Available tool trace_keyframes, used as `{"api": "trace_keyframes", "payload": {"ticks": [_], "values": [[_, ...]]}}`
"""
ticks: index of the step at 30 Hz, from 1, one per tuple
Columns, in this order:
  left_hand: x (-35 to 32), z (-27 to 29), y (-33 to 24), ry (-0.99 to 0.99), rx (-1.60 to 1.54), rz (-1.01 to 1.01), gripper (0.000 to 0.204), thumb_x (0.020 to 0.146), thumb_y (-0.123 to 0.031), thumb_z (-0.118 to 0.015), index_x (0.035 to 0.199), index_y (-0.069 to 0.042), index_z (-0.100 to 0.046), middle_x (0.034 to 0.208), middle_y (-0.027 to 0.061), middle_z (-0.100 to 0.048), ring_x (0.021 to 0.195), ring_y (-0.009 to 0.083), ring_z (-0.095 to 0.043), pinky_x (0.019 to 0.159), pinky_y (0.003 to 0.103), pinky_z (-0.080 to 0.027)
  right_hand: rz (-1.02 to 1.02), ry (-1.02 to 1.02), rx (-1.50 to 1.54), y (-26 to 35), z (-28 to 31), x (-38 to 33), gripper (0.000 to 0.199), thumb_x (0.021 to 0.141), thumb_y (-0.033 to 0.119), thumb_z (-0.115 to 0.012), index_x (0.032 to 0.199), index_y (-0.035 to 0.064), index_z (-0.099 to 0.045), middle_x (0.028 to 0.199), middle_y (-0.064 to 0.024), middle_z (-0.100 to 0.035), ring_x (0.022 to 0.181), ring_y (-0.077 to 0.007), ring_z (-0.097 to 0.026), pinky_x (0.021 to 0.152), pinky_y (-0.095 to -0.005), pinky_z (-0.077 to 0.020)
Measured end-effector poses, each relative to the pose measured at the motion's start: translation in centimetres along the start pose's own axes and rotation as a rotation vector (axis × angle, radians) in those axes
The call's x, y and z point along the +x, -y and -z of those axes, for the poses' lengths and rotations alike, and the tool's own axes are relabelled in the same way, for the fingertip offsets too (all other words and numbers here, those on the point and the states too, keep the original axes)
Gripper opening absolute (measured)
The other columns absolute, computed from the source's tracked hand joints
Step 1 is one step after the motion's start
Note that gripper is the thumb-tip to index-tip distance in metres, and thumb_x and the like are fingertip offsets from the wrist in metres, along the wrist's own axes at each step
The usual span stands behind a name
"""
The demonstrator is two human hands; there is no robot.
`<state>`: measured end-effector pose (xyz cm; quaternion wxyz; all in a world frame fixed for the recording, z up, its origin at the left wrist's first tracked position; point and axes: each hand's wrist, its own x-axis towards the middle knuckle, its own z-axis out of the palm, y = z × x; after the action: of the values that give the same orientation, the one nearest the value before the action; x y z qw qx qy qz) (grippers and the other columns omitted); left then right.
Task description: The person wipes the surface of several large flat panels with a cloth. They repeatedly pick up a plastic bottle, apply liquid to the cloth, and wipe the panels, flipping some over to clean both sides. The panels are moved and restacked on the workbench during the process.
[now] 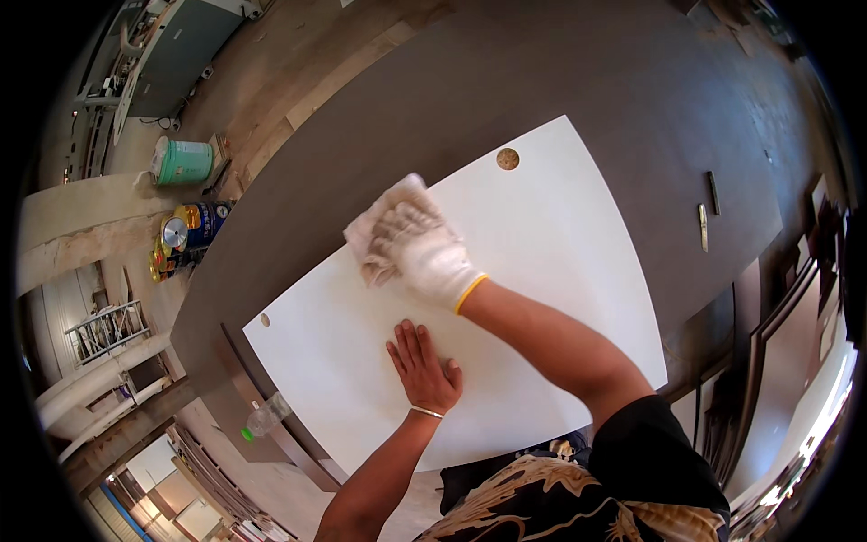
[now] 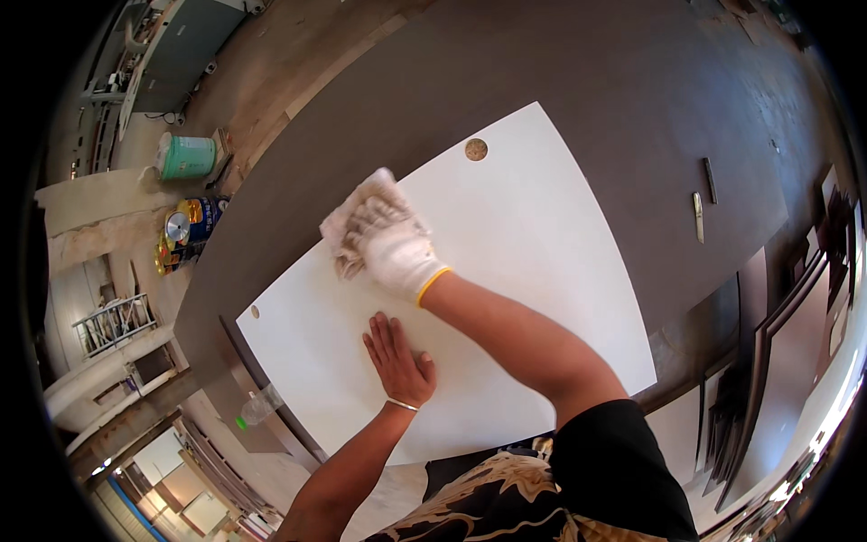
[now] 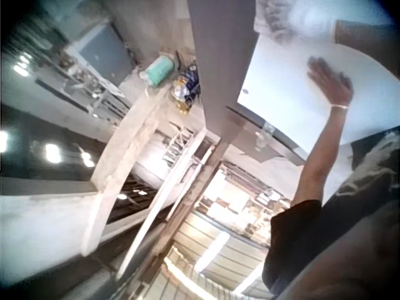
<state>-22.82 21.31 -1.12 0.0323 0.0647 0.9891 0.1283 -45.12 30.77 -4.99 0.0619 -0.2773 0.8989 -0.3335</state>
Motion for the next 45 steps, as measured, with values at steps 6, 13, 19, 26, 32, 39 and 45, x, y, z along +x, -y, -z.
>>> {"api": "trace_keyframes", "payload": {"ticks": [6,13,19,26,32,39,45], "values": [[-1.2,0.0,0.4,0.003,0.013,0.075,0.077,0.097,-0.035,-0.046,0.155,0.012,-0.030,0.164,0.0368,-0.026,0.155,0.0536,-0.020,0.125,0.067,-0.010,-0.354,-0.352,-0.270,-3.0,7.7,-0.1,0.041,0.100,0.021,-0.058,0.140,0.0151,-0.061,0.137,-0.0106,-0.065,0.139,-0.0288,-0.050,0.121,-0.0461,-0.0305],[-2.3,-0.2,1.2,-0.009,-0.006,0.125,0.078,0.096,-0.035,-0.048,0.156,0.012,-0.030,0.165,0.0358,-0.025,0.156,0.0518,-0.017,0.125,0.067,-0.009,-0.244,-0.008,-0.308,-2.6,7.9,1.2,0.043,0.098,0.031,-0.058,0.140,0.0196,-0.063,0.140,-0.0086,-0.064,0.140,-0.0296,-0.049,0.124,-0.0449,-0.0270],[-0.2,0.1,0.1,-0.021,-0.005,0.036,0.077,0.095,-0.035,-0.048,0.156,0.010,-0.031,0.165,0.0340,-0.027,0.156,0.0508,-0.020,0.125,0.067,-0.010,-0.053,-0.097,-0.303,-1.8,1.5,-1.5,0.048,0.099,0.030,-0.057,0.147,0.0231,-0.057,0.147,-0.0078,-0.060,0.147,-0.0285,-0.043,0.124,-0.0458,-0.0276],[-1.5,-0.1,0.5,-0.009,-0.018,0.108,0.078,0.094,-0.034,-0.049,0.155,0.010,-0.031,0.165,0.0332,-0.027,0.157,0.0494,-0.018,0.126,0.067,-0.010,-0.342,-0.325,-0.392,-6.7,11.4,-0.8,0.034,0.096,0.023,-0.058,0.127,0.0123,-0.068,0.136,-0.0103,-0.066,0.129,-0.0310,-0.054,0.117,-0.0500,-0.0331],[-1.1,0.1,0.8,-0.001,-0.031,0.079,0.080,0.093,-0.034,-0.051,0.156,0.010,-0.030,0.167,0.0325,-0.025,0.158,0.0483,-0.016,0.126,0.067,-0.010,-0.001,0.009,-0.271,-1.0,4.6,-0.9,0.043,0.098,0.031,-0.056,0.138,0.0216,-0.068,0.153,-0.0073,-0.058,0.149,-0.0254,-0.043,0.130,-0.0454,-0.0195],[-1.5,-0.2,0.6,0.014,-0.038,0.109,0.080,0.091,-0.032,-0.053,0.154,0.011,-0.032,0.165,0.0345,-0.026,0.157,0.0509,-0.018,0.124,0.069,-0.011,-0.332,-0.296,-0.249,-4.8,9.8,-0.3,0.036,0.093,0.014,-0.063,0.128,0.0186,-0.070,0.125,-0.0084,-0.069,0.126,-0.0324,-0.056,0.115,-0.0492,-0.0355],[-0.6,0.0,0.5,0.029,-0.069,0.061,0.081,0.090,-0.033,-0.054,0.154,0.012,-0.031,0.166,0.0346,-0.022,0.157,0.0506,-0.015,0.124,0.070,-0.009,0.069,0.083,-0.195,5.2,0.4,1.4,0.043,0.097,0.032,-0.060,0.137,0.0177,-0.067,0.154,-0.0077,-0.057,0.150,-0.0305,-0.042,0.129,-0.0454,-0.0215]]}}
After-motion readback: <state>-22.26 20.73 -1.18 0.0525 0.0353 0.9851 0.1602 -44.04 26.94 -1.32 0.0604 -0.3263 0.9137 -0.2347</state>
